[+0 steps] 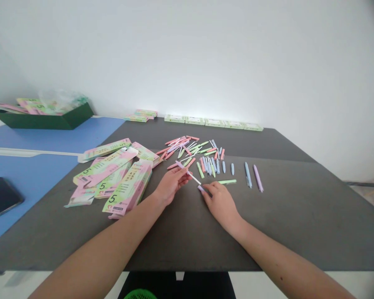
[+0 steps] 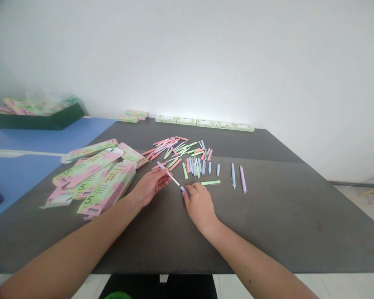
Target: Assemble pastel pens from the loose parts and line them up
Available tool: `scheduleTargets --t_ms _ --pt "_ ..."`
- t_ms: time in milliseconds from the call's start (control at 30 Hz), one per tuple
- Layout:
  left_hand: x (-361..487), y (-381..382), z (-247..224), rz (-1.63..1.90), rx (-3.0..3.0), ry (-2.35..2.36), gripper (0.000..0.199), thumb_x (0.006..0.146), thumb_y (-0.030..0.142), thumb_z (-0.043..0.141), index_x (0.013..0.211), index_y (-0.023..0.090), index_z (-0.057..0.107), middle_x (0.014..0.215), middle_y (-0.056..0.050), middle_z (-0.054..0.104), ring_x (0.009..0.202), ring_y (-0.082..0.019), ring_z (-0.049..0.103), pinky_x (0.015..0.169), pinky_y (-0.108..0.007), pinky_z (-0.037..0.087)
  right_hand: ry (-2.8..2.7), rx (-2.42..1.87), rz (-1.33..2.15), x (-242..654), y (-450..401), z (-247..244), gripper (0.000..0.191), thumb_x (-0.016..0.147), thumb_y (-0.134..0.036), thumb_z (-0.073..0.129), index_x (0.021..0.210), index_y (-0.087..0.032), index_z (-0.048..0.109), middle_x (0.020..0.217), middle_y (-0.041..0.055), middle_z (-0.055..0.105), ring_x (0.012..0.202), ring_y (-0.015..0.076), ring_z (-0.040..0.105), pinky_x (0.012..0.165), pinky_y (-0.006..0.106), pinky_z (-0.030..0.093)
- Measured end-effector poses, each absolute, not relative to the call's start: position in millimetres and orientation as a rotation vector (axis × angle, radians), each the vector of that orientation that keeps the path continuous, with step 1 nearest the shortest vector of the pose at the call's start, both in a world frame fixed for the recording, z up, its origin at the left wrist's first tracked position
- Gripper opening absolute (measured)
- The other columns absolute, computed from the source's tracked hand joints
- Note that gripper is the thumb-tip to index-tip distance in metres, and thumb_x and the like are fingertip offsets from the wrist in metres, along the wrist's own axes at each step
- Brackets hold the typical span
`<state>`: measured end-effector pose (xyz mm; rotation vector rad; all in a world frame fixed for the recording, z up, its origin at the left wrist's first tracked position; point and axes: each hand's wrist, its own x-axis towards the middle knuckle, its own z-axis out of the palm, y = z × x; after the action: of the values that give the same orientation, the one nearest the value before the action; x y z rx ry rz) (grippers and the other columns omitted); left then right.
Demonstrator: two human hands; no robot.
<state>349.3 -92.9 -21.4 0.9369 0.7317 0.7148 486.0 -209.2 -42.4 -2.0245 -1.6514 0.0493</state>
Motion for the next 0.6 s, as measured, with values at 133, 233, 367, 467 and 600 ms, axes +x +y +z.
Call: scheduleTargets --t_ms 133,233,367,467,600 --pt "350.3 -96.2 -20.8 0.699 1.040 0.736 0.023 0.070 0.035 0.069 0.077 0.013 0.065 0.078 -0.005 0.067 0.066 -0.008 0.060 0.061 -0.017 0.045 -1.392 -1.888 0.242 494.0 -204.0 -17.9 0.033 0.089 -0.036 0.040 0.098 -0.017 0.065 0.096 0.0078 0.067 0.089 0.0205 0.059 0.076 0.031 0.043" --pt "351.4 -99.8 -20.6 0.693 1.087 0.712 0.025 0.069 0.037 0.069 0.076 0.013 0.066 0.076 -0.005 0.067 0.065 -0.009 0.059 0.062 -0.019 0.043 -1.382 -1.918 0.482 488.7 -198.5 -4.1 0.036 0.086 -0.046 0.043 0.082 -0.019 0.068 0.077 0.0033 0.068 0.073 0.0184 0.060 0.063 0.027 0.040" --pt "351.4 -101.9 -20.3 0.681 1.155 0.702 0.026 0.070 0.038 0.068 0.076 0.013 0.067 0.075 -0.005 0.067 0.067 -0.011 0.059 0.063 -0.021 0.042 -1.365 -1.956 0.678 476.2 -192.7 -8.6 0.029 0.080 -0.041 0.051 0.065 -0.019 0.064 0.060 -0.0004 0.064 0.057 0.0137 0.055 0.052 0.024 0.033" --pt "349.6 -97.3 -20.4 0.757 1.114 0.746 0.025 0.068 0.037 0.069 0.076 0.014 0.067 0.077 -0.005 0.068 0.069 -0.011 0.059 0.065 -0.021 0.043 -1.327 -1.962 0.692 472.9 -193.4 -18.4 0.030 0.080 -0.037 0.050 0.059 -0.019 0.061 0.056 -0.0011 0.061 0.054 0.0125 0.053 0.051 0.023 0.031" --pt "346.2 -86.0 -19.8 0.890 0.957 0.755 0.023 0.068 0.033 0.068 0.081 0.014 0.066 0.082 -0.004 0.068 0.071 -0.009 0.060 0.064 -0.019 0.043 -1.338 -1.933 0.734 475.6 -199.4 -23.0 0.030 0.080 -0.038 0.049 0.059 -0.019 0.060 0.056 -0.0014 0.060 0.052 0.0120 0.051 0.050 0.023 0.030"
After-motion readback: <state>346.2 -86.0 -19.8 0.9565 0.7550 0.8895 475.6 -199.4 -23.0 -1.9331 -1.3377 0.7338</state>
